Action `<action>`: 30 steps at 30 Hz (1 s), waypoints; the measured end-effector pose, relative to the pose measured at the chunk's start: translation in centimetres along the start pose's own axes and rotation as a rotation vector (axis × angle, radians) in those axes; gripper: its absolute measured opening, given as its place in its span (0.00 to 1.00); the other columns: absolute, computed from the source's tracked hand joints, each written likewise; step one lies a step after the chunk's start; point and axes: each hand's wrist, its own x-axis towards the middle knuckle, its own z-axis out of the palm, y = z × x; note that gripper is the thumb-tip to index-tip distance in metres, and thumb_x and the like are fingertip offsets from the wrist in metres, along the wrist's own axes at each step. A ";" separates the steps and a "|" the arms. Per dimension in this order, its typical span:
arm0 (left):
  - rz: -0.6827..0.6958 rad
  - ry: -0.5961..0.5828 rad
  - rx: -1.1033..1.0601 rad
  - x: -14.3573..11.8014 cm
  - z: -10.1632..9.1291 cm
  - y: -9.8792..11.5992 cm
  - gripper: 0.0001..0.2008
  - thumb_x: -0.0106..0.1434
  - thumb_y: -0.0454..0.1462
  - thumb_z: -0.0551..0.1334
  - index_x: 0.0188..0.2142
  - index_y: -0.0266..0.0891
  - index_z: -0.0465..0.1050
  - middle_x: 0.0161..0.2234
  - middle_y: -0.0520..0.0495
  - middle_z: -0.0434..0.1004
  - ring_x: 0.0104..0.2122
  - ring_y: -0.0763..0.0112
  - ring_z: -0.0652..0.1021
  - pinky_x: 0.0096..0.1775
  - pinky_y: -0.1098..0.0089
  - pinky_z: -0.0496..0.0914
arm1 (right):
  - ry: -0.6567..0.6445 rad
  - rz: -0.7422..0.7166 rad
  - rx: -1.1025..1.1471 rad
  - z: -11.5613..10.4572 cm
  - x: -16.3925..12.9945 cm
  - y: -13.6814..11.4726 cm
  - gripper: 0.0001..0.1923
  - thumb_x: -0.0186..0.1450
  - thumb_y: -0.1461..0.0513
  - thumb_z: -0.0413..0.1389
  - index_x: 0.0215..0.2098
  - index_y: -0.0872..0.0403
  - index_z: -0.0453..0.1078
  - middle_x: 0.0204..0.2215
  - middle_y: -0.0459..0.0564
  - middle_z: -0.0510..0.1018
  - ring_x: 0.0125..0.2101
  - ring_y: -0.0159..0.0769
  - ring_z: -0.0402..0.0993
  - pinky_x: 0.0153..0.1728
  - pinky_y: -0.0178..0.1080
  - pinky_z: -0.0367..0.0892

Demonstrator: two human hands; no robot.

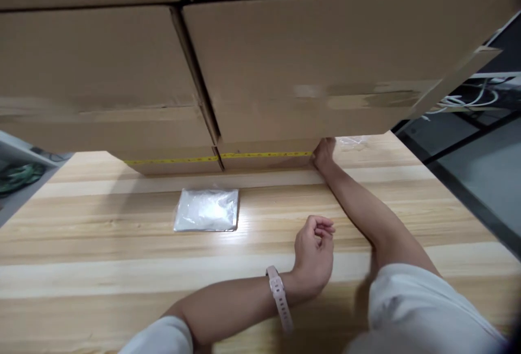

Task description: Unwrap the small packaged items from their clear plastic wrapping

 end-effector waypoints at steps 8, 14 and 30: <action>0.081 0.047 0.100 0.4 0.4 -0.7 0.13 0.58 0.21 0.56 0.32 0.40 0.70 0.32 0.52 0.76 0.33 0.71 0.75 0.39 0.70 0.69 | 0.363 0.095 -0.111 -3.6 -9.4 -2.5 0.18 0.64 0.53 0.54 0.48 0.53 0.71 0.42 0.51 0.79 0.32 0.33 0.72 0.36 0.38 0.69; 0.328 -0.130 0.085 2.5 -6.2 5.4 0.10 0.60 0.25 0.56 0.32 0.39 0.72 0.32 0.50 0.78 0.33 0.72 0.77 0.39 0.71 0.71 | 0.016 -0.217 -0.409 -1.7 -17.7 -7.6 0.12 0.67 0.58 0.52 0.42 0.52 0.76 0.39 0.54 0.81 0.41 0.44 0.75 0.45 0.47 0.70; 0.528 0.014 0.948 -1.4 -31.3 6.3 0.34 0.57 0.35 0.68 0.64 0.37 0.67 0.62 0.35 0.72 0.59 0.44 0.71 0.62 0.48 0.65 | -0.432 0.125 0.080 11.9 -26.0 -12.9 0.48 0.61 0.53 0.65 0.74 0.49 0.50 0.55 0.58 0.77 0.53 0.48 0.76 0.55 0.53 0.71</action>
